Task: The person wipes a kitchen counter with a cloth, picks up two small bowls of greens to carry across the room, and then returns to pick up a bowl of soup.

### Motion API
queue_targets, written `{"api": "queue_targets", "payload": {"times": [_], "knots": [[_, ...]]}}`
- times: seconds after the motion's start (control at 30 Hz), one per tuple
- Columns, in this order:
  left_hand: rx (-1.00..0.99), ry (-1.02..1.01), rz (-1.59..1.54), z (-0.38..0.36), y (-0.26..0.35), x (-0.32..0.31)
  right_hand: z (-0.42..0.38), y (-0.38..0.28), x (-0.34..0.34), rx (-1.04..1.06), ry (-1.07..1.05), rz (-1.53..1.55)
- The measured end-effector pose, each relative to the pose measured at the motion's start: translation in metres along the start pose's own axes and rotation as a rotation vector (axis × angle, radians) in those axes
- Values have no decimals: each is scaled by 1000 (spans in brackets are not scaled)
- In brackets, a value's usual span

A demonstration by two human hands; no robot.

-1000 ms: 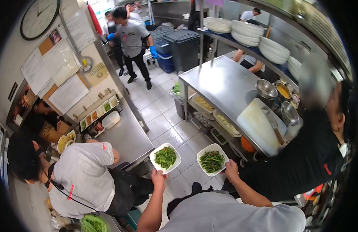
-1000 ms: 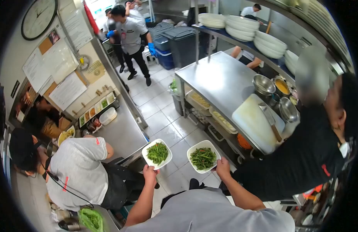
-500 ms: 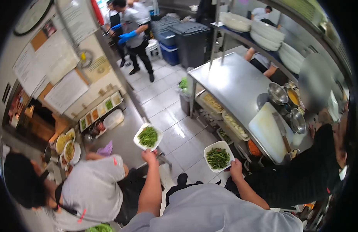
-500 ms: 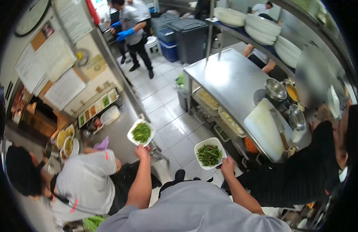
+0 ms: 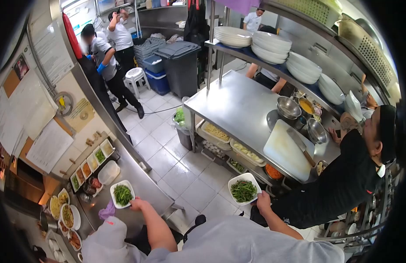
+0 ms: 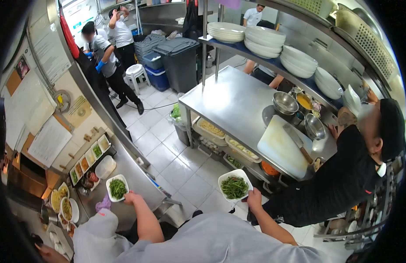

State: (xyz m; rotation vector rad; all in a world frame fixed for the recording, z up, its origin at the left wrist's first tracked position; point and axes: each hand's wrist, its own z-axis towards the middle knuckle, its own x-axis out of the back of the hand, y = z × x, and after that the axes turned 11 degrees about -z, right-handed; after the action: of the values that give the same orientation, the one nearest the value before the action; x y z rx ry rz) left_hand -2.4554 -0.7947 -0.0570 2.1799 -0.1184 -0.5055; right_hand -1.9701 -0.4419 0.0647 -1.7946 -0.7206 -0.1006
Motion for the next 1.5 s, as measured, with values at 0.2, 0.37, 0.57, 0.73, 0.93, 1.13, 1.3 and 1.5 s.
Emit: {"api": "queue_targets", "payload": {"times": [0.2,0.37,0.57,0.73,0.93,1.13,1.3,1.5], "knots": [[-58,-37,-9,45,16,-8,13,3,-11,-8,-19,-24],[-17,-30,-133,42,36,-8,15,-18,-24,58,-76,-28],[291,-395,313,-26,-4,25,29,-17,-59,36,-159,50],[734,-1405,735,-198,3,82,45,-21,-95,118,-269,20],[964,-1593,813,-270,11,111,13,-90,-100,123,-269,38],[893,-1534,684,-275,18,123,13,-92,-109,145,-313,4],[848,-1374,619,-247,16,125,19,-90,-123,110,-676,109],[720,-1101,384,-172,30,122,31,-47,-118,61,-835,59]]}}
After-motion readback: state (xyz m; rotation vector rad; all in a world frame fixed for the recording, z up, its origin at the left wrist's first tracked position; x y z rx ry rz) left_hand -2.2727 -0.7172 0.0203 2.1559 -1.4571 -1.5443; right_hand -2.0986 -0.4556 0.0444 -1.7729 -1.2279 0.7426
